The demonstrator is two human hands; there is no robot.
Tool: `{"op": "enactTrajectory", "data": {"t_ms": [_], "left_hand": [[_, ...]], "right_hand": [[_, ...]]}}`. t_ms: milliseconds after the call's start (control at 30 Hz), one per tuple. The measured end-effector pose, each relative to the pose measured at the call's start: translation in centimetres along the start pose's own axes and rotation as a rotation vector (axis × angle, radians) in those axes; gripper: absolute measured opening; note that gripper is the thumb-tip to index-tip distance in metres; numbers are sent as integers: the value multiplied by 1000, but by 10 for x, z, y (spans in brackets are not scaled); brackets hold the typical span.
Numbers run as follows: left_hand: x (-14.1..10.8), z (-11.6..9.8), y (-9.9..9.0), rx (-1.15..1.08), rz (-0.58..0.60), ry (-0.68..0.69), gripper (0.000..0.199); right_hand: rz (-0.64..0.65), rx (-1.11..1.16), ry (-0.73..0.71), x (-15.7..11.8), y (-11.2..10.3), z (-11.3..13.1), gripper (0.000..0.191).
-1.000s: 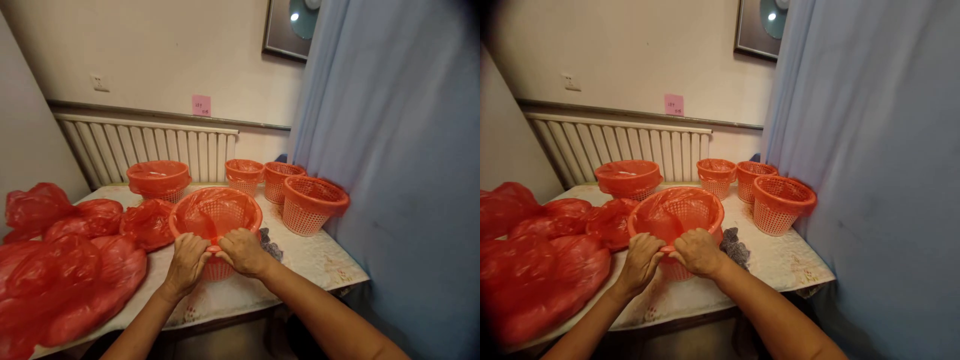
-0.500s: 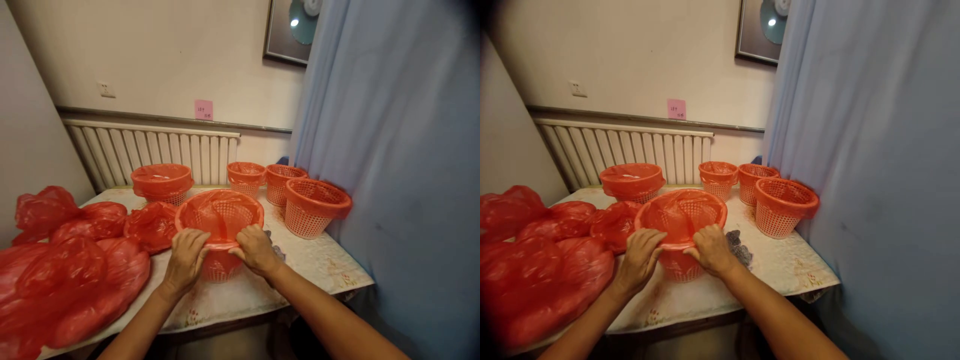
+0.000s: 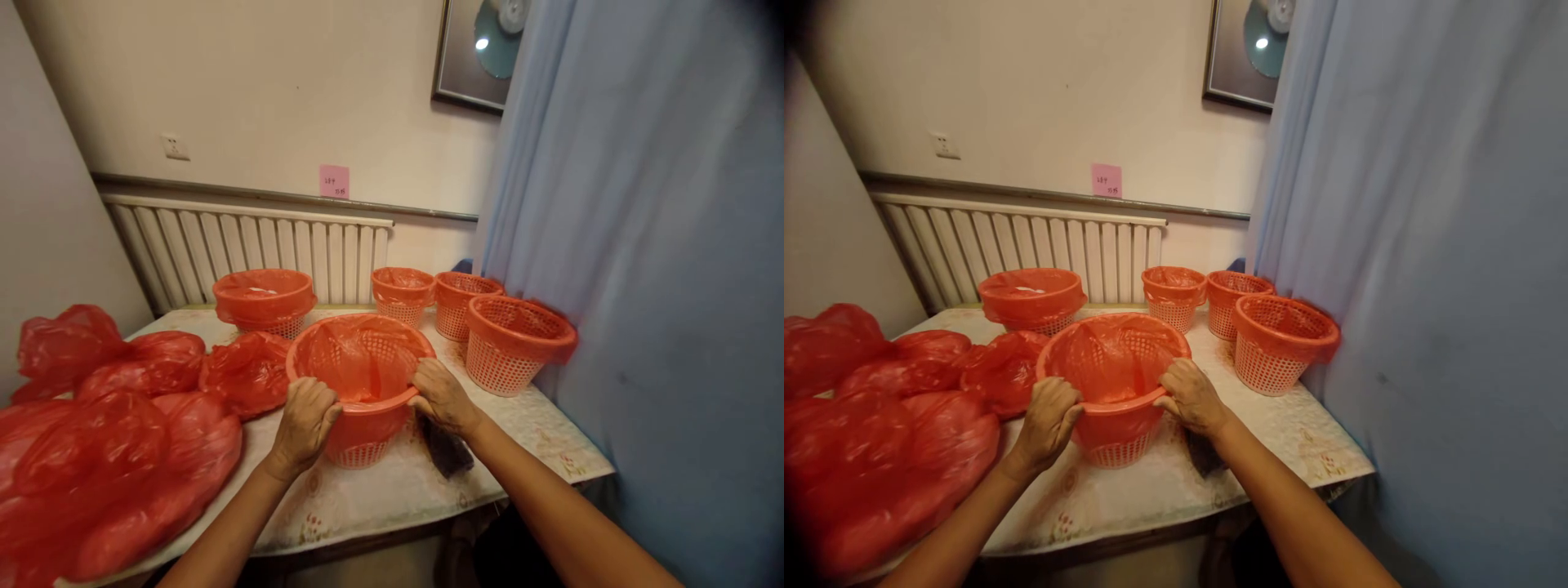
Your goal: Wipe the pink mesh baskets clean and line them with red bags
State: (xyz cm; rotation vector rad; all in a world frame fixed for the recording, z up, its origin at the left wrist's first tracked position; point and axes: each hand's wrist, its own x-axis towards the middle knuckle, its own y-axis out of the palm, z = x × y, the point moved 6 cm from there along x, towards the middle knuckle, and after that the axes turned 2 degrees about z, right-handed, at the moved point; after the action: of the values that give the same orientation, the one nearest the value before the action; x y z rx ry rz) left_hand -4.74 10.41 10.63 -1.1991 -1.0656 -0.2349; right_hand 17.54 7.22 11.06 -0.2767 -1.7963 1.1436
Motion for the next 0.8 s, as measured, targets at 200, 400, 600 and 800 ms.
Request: {"op": "enactTrajectory", "data": {"t_ms": [200,400,600,800], "left_hand": [[-3,-5,-17,20,-35,-34,18],[-11,-37,-3,-20,-16,-1,20],[0,-24,5,25,-14,-8,28],[4,-2,-1,-29,-3,-11,28]], "right_hand": [[-23,-115,108,12,3,40,46],[5,-156,135,32,11,90,32],[67,-83,11,14,5,47,38],[14,-16,21,0,0,5,54]]}}
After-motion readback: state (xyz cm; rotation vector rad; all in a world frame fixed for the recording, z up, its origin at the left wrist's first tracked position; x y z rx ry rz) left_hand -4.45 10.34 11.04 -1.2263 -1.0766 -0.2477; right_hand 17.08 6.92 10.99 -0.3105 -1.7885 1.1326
